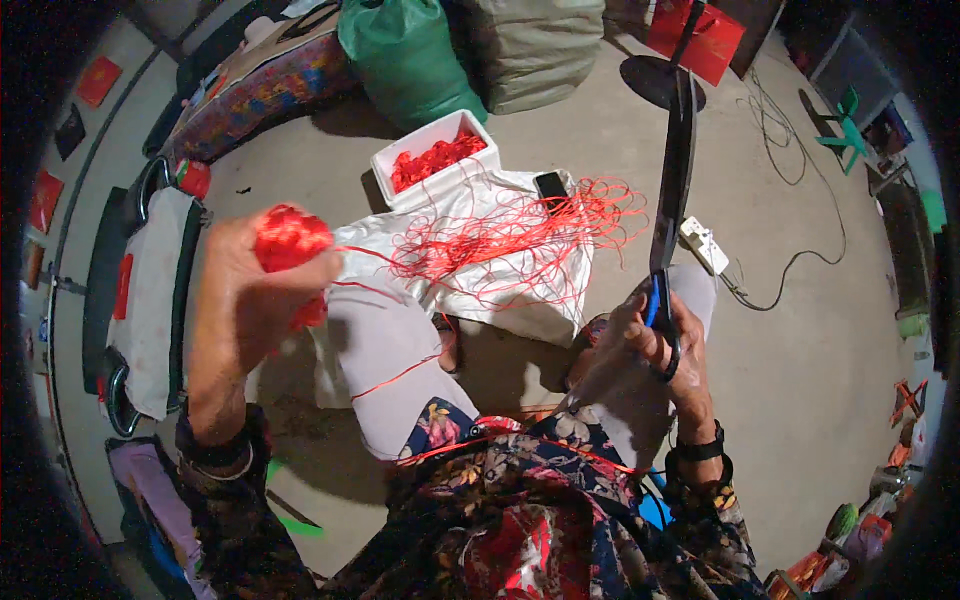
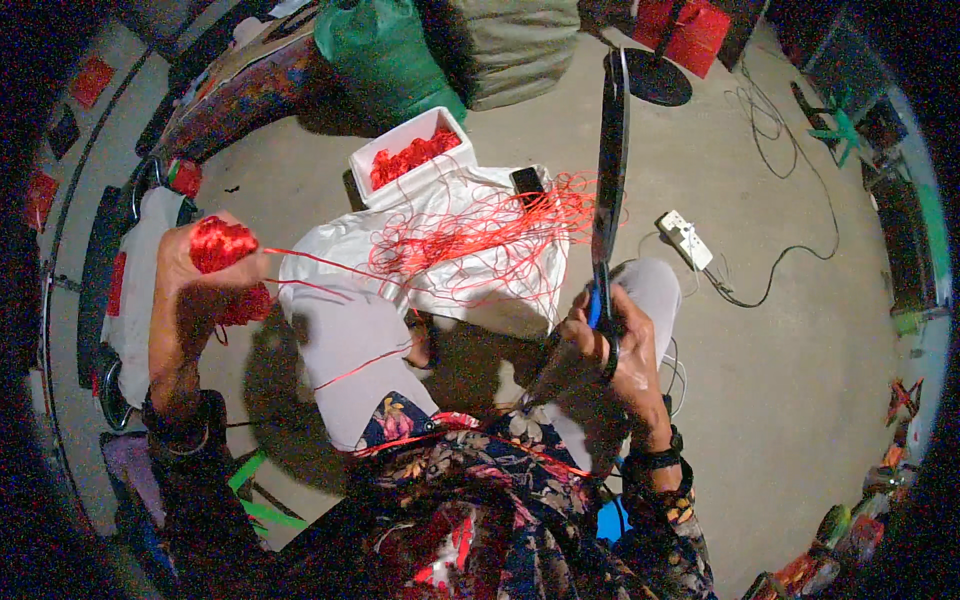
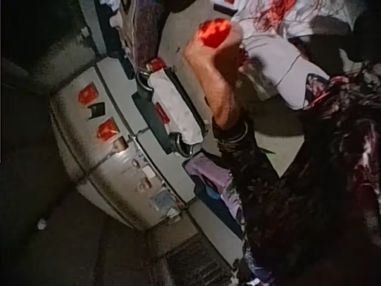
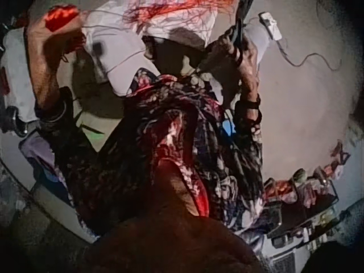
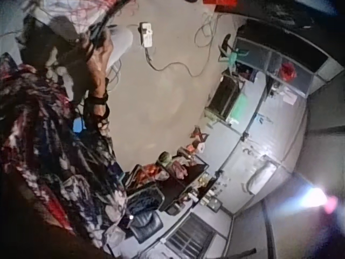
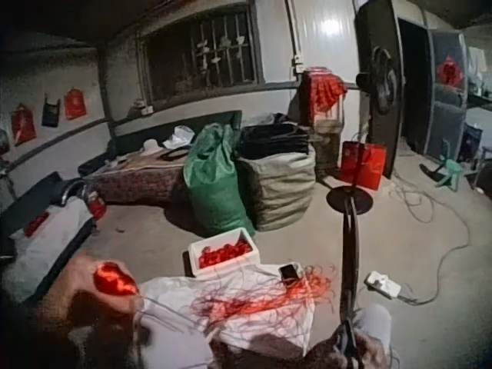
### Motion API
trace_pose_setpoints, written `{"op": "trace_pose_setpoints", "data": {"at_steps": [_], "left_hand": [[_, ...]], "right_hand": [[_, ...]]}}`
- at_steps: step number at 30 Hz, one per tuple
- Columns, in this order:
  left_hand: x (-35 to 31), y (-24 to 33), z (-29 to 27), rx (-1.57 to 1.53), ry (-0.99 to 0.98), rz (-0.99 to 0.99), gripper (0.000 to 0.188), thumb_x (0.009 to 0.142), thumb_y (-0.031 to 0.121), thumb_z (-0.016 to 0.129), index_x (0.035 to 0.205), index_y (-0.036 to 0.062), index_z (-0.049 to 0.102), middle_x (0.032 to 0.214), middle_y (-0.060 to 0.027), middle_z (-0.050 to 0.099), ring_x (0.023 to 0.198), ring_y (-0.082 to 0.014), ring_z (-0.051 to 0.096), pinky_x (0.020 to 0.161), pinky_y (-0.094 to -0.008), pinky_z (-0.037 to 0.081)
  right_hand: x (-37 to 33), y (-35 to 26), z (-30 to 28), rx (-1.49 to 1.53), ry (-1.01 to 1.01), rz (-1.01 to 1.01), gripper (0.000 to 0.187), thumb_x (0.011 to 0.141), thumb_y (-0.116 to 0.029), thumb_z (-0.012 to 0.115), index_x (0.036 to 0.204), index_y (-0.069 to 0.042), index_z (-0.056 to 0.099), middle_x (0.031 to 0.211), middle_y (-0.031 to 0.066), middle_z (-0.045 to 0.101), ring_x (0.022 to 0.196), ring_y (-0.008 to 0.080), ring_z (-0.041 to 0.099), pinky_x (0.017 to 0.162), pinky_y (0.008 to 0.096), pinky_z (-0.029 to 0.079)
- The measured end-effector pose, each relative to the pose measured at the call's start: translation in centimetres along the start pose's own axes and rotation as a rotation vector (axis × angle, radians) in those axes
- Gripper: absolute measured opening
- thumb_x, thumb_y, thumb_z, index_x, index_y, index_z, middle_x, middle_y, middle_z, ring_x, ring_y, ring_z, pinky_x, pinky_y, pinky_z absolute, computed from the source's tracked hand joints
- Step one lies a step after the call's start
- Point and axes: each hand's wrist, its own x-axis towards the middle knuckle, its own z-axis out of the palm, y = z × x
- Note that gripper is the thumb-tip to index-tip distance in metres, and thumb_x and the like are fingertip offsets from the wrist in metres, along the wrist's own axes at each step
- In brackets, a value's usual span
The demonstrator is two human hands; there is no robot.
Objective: Wrapping and tying red nylon string around a plastic water bottle.
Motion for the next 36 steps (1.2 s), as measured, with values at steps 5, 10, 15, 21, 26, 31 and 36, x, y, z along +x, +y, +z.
{"op": "trace_pose_setpoints", "data": {"at_steps": [5,10,15,21,26,31,36], "left_hand": [[0.1,-3.4,6.6,0.518,-0.003,1.013,0.028,0.075,0.019,0.076,0.092,-0.0011,0.064,0.097,-0.0186,0.061,0.088,-0.0291,0.063,0.074,-0.0331,0.052],[-0.2,-0.3,10.9,-0.235,-0.435,0.549,0.021,0.079,0.01,0.072,0.092,-0.0037,0.062,0.084,-0.0115,0.061,0.08,-0.0115,0.058,0.07,-0.0276,0.049],[0.3,0.8,12.7,-0.311,-0.465,0.437,0.017,0.079,0.0,0.067,0.095,-0.0043,0.064,0.081,-0.01,0.068,0.077,-0.0065,0.06,0.068,-0.028,0.05],[1.6,-0.6,14.5,-0.513,-0.405,0.426,0.023,0.079,0.001,0.066,0.102,-0.0018,0.065,0.089,-0.0119,0.07,0.08,-0.0126,0.066,0.07,-0.0296,0.052],[2.0,1.0,12.8,-0.327,-0.399,0.455,0.015,0.079,0.005,0.065,0.092,-0.0027,0.064,0.073,-0.0093,0.066,0.065,-0.0087,0.058,0.059,-0.0302,0.047],[2.0,0.8,14.1,-0.424,-0.368,0.34,0.014,0.077,0.009,0.067,0.086,-0.0014,0.064,0.064,-0.007,0.06,0.059,-0.0098,0.053,0.057,-0.0292,0.044],[2.3,-3.3,12.7,-0.309,-0.194,0.426,0.012,0.075,0.011,0.068,0.081,0.0008,0.063,0.063,-0.0053,0.058,0.058,-0.011,0.053,0.057,-0.0303,0.045]], "right_hand": [[2.1,-3.1,2.8,0.305,-0.08,-0.15,0.034,0.082,-0.013,0.07,0.11,-0.002,0.054,0.099,0.008,0.065,0.082,0.0111,0.06,0.071,0.0239,0.049],[2.8,-5.3,4.6,0.403,-0.247,-0.134,0.034,0.081,-0.007,0.071,0.111,-0.002,0.054,0.102,0.0062,0.064,0.089,0.0109,0.06,0.078,0.0249,0.049],[3.1,-5.5,3.7,0.27,-0.253,-0.084,0.034,0.082,-0.01,0.072,0.109,-0.002,0.054,0.096,0.0015,0.063,0.089,0.0099,0.058,0.08,0.0249,0.048],[4.1,-5.9,3.1,0.227,-0.281,-0.035,0.034,0.081,-0.017,0.074,0.107,-0.002,0.057,0.093,0.0003,0.064,0.086,0.0084,0.057,0.076,0.0235,0.047],[4.4,-6.2,2.7,0.144,-0.271,-0.025,0.036,0.079,-0.019,0.077,0.105,-0.003,0.058,0.093,-0.0009,0.062,0.087,0.009,0.057,0.078,0.0245,0.047],[5.1,-4.7,2.8,0.183,-0.247,-0.109,0.034,0.079,-0.014,0.075,0.106,-0.004,0.056,0.09,-0.0014,0.058,0.08,0.0078,0.056,0.074,0.0222,0.048],[5.7,-5.0,0.5,0.144,-0.126,-0.016,0.031,0.078,-0.013,0.075,0.101,-0.005,0.055,0.091,-0.0018,0.058,0.081,0.0081,0.057,0.076,0.0231,0.048]]}}
